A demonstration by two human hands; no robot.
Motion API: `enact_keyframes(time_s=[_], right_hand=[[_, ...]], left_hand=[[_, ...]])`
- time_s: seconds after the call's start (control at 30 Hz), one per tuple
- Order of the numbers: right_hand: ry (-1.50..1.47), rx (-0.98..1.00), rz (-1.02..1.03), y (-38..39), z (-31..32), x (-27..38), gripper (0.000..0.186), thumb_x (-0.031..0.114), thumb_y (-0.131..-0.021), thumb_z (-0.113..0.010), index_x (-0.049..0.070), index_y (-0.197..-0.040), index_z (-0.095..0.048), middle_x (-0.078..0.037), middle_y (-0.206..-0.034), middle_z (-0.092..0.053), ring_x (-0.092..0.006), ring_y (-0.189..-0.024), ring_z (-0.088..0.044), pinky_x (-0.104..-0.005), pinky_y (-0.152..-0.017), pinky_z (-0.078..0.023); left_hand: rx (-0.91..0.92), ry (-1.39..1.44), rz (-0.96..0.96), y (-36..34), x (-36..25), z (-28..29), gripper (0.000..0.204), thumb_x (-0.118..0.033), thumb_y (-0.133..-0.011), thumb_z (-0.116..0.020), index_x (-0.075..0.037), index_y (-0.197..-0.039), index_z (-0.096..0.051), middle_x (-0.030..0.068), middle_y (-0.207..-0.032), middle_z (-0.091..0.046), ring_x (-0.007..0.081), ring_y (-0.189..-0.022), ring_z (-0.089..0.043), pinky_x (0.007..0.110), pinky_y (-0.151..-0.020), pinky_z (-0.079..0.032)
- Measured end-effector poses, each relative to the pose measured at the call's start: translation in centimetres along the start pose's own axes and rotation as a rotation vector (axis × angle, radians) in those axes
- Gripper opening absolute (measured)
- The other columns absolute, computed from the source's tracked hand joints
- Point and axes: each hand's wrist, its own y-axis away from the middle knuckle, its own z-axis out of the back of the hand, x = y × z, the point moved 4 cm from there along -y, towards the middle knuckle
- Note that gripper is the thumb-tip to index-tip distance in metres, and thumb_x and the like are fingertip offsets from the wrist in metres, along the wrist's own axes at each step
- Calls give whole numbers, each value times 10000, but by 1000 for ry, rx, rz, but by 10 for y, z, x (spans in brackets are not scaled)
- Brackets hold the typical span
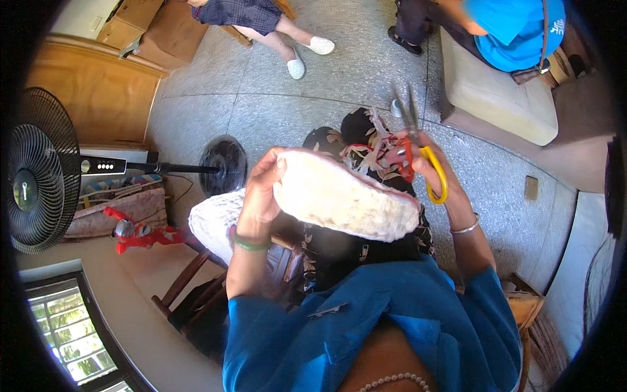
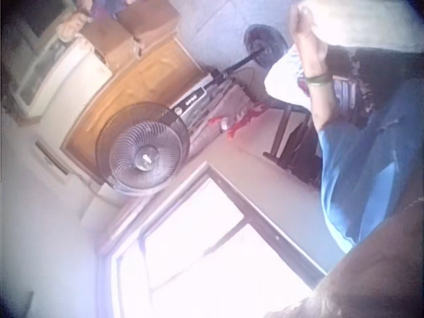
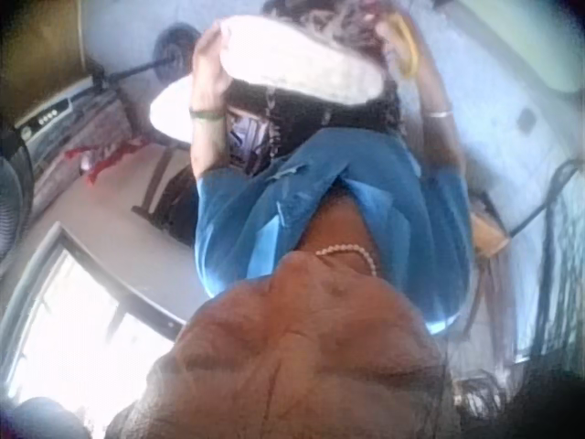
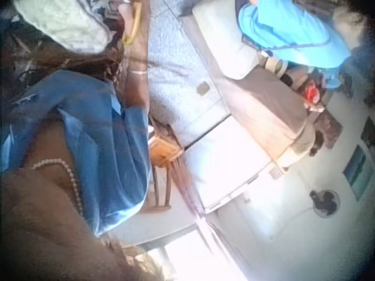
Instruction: The person uses yellow-handled scissors to trim the edges of a pink and white fabric item. They repeatedly adjust the fabric and cut along the perimeter, removing excess material while seated on the floor in a living room.
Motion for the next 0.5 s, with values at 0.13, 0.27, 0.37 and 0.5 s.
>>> enact_keyframes(time_s=[0.13,0.27,0.37,0.5], right_hand=[[-411,235,-109,4,-30,-14,763,305,-658,-769,2,-1258,-409,-84,-1059,-585,-170,-952,-577,-293,-847,-449],[-130,42,-89,9,-34,-29,669,88,-669,-755,14,-1238,-412,-97,-1060,-588,-168,-971,-566,-290,-840,-451],[-107,-104,-44,11,-34,-56,610,74,-698,-734,15,-1222,-426,-75,-997,-592,-145,-917,-562,-244,-790,-444],[10,-156,22,17,-45,-53,547,71,-713,-723,17,-1189,-459,-9,-874,-534,-84,-775,-497,-204,-705,-403]], left_hand=[[-45,-106,77,-32,11,2,372,-311,-890,-557,12,-1073,-534,137,-1027,-628,212,-924,-623,331,-830,-509],[48,245,75,-48,17,-10,816,-625,-831,-458,36,-1304,-381,184,-1277,-493,295,-1197,-470,427,-1014,-364],[163,328,-17,-44,35,-23,885,-652,-795,-496,22,-1345,-333,167,-1359,-414,281,-1296,-348,444,-1083,-242],[-171,-252,-289,-45,41,-31,448,-271,-901,-555,11,-1235,-457,118,-1130,-601,218,-946,-622,342,-839,-502]])
